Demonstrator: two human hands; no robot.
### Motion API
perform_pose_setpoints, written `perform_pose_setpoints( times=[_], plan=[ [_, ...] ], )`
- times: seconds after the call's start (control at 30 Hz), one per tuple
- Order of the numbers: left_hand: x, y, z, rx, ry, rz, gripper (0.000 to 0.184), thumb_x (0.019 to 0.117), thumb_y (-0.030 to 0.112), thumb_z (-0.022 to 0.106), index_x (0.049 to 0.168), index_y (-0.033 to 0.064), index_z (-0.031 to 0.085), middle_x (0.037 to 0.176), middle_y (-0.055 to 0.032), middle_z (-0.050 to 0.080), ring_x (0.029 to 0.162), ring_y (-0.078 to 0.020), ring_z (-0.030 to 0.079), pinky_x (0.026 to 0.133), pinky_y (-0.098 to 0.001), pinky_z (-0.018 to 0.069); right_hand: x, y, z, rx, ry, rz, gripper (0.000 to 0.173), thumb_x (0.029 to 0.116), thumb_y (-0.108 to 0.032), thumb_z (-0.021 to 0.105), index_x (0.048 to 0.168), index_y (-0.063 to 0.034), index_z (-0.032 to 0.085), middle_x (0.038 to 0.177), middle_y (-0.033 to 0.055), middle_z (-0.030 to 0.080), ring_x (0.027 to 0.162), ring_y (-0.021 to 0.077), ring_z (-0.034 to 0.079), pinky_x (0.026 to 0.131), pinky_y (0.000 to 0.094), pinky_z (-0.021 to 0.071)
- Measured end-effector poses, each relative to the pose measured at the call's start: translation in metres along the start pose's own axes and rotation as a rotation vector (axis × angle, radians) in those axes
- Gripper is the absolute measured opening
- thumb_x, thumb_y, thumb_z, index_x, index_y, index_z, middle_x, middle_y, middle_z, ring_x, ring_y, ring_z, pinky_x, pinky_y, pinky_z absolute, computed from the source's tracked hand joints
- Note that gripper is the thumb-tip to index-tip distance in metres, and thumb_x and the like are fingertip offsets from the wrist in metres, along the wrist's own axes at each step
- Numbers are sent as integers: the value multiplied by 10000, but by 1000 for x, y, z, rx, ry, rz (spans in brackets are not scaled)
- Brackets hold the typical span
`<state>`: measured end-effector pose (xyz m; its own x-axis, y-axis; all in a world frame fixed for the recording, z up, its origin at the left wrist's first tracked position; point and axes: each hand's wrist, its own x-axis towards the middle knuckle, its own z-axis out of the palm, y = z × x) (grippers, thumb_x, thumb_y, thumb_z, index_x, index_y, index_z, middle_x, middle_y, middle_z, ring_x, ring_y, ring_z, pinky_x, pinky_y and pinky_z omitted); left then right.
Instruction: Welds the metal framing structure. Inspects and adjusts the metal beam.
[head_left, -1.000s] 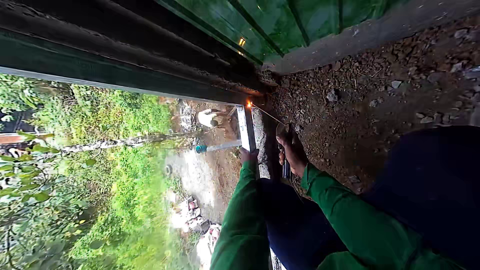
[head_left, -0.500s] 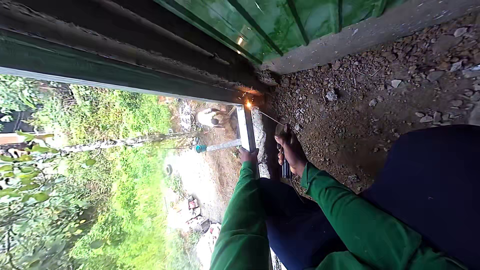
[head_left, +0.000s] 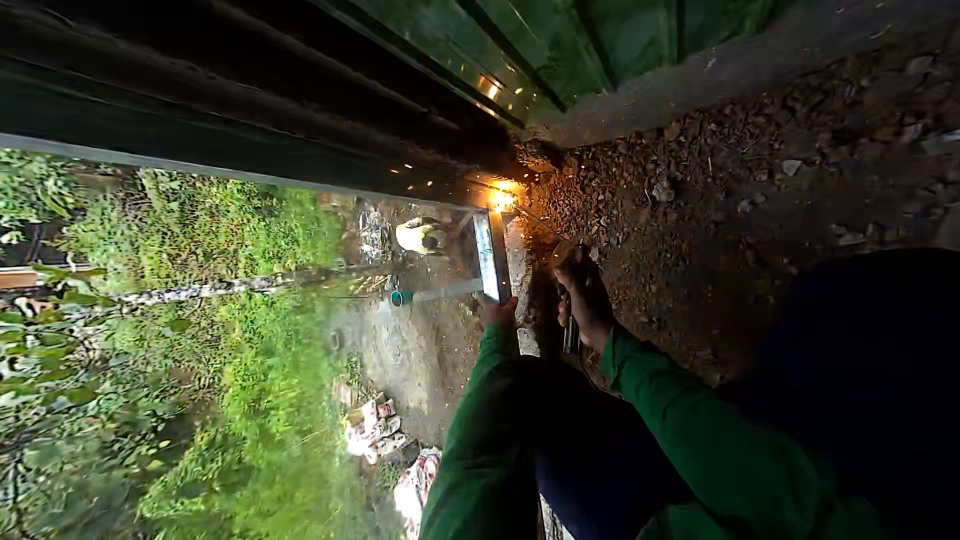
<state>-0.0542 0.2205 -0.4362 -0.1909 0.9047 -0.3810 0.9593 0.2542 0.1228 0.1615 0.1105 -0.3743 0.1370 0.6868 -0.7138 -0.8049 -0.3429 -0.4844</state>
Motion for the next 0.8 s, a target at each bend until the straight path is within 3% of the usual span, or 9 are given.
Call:
perform_pose_setpoints(
  times=[0.07, 0.33, 0.4, 0.43, 0.47, 0.53, 0.6, 0.67, 0.8],
  plan=[
    [13, 1, -4, -18, -110, -83, 1085, 801, 452, 866, 1575, -11, 261, 1416, -350, 519, 1276, -499, 557, 1040, -640, 490, -1, -2, 1, 10, 7, 30, 617, 997, -481, 646, 1493, -212, 395, 814, 109, 578, 484, 191, 532, 474, 358, 535],
    [0, 11, -9, -20, -62, -70, 1043, 783, 435, 879, 1534, -28, 323, 1360, -351, 558, 1218, -498, 597, 1008, -635, 512, -2, -2, 2, 12, -32, 75, 587, 1016, -439, 628, 1484, -180, 386, 763, 75, 522, 483, 176, 527, 465, 334, 534],
    [-21, 37, -28, 41, -128, -103, 901, 866, 400, 822, 1515, -39, 378, 1385, -329, 560, 1259, -464, 585, 1056, -601, 487, -1, 0, 2, -5, -29, 55, 573, 1045, -395, 589, 1530, -226, 336, 788, 82, 535, 492, 181, 531, 465, 343, 534],
    [-37, 60, -44, 135, -185, -132, 753, 948, 404, 738, 1499, -17, 444, 1391, -268, 589, 1282, -392, 588, 1081, -543, 475, 0, 2, 0, -18, -37, 47, 662, 1068, -348, 543, 1628, -301, 195, 824, 97, 559, 513, 192, 548, 478, 358, 536],
    [-47, 68, -45, 212, -141, -113, 643, 985, 425, 678, 1453, 13, 521, 1347, -223, 630, 1256, -346, 607, 1073, -512, 485, 2, 3, 0, -25, -34, 49, 708, 1074, -315, 524, 1650, -339, 114, 827, 99, 559, 517, 199, 556, 471, 364, 539],
    [-42, 36, -11, 264, 185, 71, 654, 924, 477, 699, 1310, -46, 621, 1178, -276, 683, 1088, -394, 675, 936, -538, 548, 2, 2, 0, -33, -26, 64, 704, 1083, -306, 510, 1654, -336, 99, 833, 109, 559, 527, 206, 562, 478, 369, 541],
    [-19, 36, -23, 153, -121, -110, 892, 909, 466, 758, 1523, -39, 354, 1428, -312, 535, 1312, -437, 556, 1090, -581, 467, 0, 1, 2, -30, -24, 57, 633, 1057, -387, 567, 1589, -253, 250, 817, 94, 540, 504, 187, 539, 471, 351, 536],
    [-9, 29, -21, 44, -170, -138, 911, 887, 428, 803, 1528, -53, 369, 1358, -314, 592, 1245, -442, 599, 1050, -591, 479, -1, 1, 1, -33, -28, 40, 660, 1051, -390, 575, 1605, -239, 250, 836, 104, 564, 522, 196, 549, 501, 370, 542],
    [3, 11, -9, -36, -80, -81, 1015, 778, 407, 892, 1523, -11, 343, 1295, -317, 618, 1171, -465, 637, 991, -627, 524, 0, 0, 1, 35, -1, 9, 563, 1015, -418, 642, 1464, -169, 412, 796, 101, 551, 481, 184, 521, 472, 351, 535]
  ],
)
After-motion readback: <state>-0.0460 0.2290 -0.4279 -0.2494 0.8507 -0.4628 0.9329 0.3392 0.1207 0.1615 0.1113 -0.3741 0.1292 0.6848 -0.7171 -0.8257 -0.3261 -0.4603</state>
